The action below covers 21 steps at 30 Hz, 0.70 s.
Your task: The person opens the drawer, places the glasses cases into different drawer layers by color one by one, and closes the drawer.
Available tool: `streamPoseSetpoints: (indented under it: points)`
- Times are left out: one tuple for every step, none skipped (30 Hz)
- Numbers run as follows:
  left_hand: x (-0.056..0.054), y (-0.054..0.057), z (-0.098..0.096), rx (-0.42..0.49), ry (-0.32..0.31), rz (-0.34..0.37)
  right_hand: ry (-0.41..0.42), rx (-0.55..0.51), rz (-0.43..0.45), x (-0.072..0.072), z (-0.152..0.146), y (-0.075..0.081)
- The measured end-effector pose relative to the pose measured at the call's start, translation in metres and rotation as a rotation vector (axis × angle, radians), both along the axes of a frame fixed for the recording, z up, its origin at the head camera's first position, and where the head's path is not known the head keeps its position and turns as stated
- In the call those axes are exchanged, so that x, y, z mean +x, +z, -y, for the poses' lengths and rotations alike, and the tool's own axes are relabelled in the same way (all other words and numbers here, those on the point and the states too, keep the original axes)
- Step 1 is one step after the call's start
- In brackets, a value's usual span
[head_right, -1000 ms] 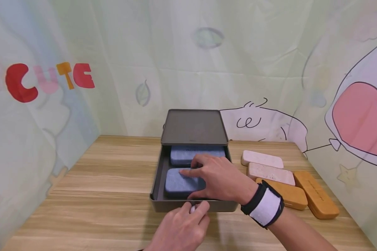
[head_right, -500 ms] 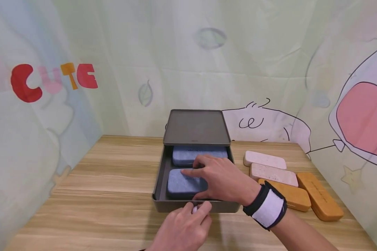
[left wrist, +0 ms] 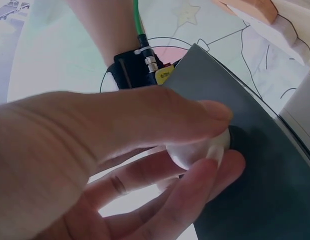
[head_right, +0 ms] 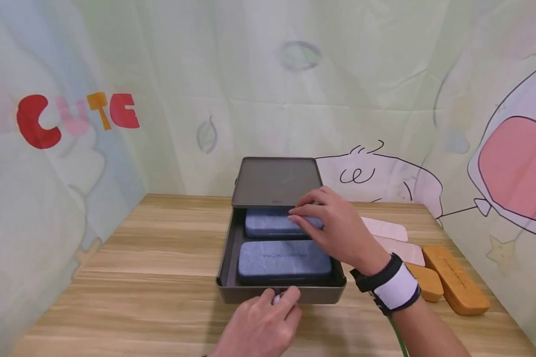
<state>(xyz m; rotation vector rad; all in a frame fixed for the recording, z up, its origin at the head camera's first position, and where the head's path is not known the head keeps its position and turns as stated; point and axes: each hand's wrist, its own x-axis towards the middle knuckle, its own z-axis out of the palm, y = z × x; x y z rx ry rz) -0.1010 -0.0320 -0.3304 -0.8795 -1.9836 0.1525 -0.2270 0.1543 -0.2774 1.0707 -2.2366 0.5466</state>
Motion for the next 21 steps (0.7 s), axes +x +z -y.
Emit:
streamPoseSetpoints:
  points:
    - [-0.001,-0.001,0.000,0.008,0.003,-0.016,-0.034,-0.045,0.005,-0.002,-0.003,0.000]
    - [-0.001,-0.001,-0.001,0.009,0.003,-0.016,-0.066,-0.097,0.013,-0.005,-0.005,0.000]
    - [-0.001,0.000,0.000,0.008,0.003,-0.009,-0.090,-0.147,0.028,-0.008,-0.008,-0.002]
    - [-0.001,0.000,0.000,0.005,0.005,-0.002,-0.115,-0.192,0.045,-0.011,-0.010,-0.004]
    - [0.000,0.000,0.000,0.002,0.007,0.005,-0.139,-0.232,0.067,-0.013,-0.012,-0.006]
    - [0.000,0.001,0.000,-0.001,0.008,0.018,-0.162,-0.264,0.090,-0.016,-0.014,-0.008]
    - [0.000,0.001,0.001,-0.003,0.013,0.023,-0.181,-0.289,0.118,-0.018,-0.016,-0.011]
    - [0.000,0.000,0.001,-0.002,0.016,0.029,-0.196,-0.308,0.152,-0.020,-0.017,-0.015]
    - [0.001,0.000,0.001,-0.001,0.020,0.033,-0.208,-0.319,0.184,-0.022,-0.018,-0.018]
    - [0.001,0.000,0.001,0.001,0.023,0.034,-0.219,-0.334,0.215,-0.024,-0.020,-0.021]
    - [0.001,0.000,0.002,0.004,0.021,0.044,-0.225,-0.351,0.243,-0.025,-0.020,-0.024]
    - [0.001,0.000,0.002,0.004,0.019,0.058,-0.230,-0.368,0.268,-0.027,-0.021,-0.027]
    - [0.001,0.000,0.002,0.006,0.017,0.071,-0.234,-0.383,0.289,-0.028,-0.022,-0.029]
    - [0.002,0.000,0.002,0.008,0.016,0.082,-0.236,-0.397,0.305,-0.029,-0.022,-0.032]
    - [0.002,0.000,0.002,0.009,0.018,0.088,-0.237,-0.413,0.317,-0.030,-0.023,-0.034]
    - [0.002,0.001,0.002,0.010,0.015,0.103,-0.239,-0.430,0.327,-0.031,-0.023,-0.037]
    - [0.002,0.002,0.002,0.006,0.012,0.124,-0.240,-0.440,0.330,-0.031,-0.023,-0.039]
    - [0.002,0.002,0.002,0.003,0.011,0.139,-0.239,-0.449,0.333,-0.031,-0.023,-0.041]
    - [0.002,0.002,0.002,0.001,0.008,0.151,-0.241,-0.455,0.332,-0.032,-0.023,-0.042]
    - [0.002,0.003,0.002,-0.001,0.008,0.158,-0.242,-0.465,0.330,-0.032,-0.023,-0.044]
    - [0.001,0.003,0.002,-0.003,0.006,0.166,-0.244,-0.475,0.327,-0.031,-0.022,-0.045]
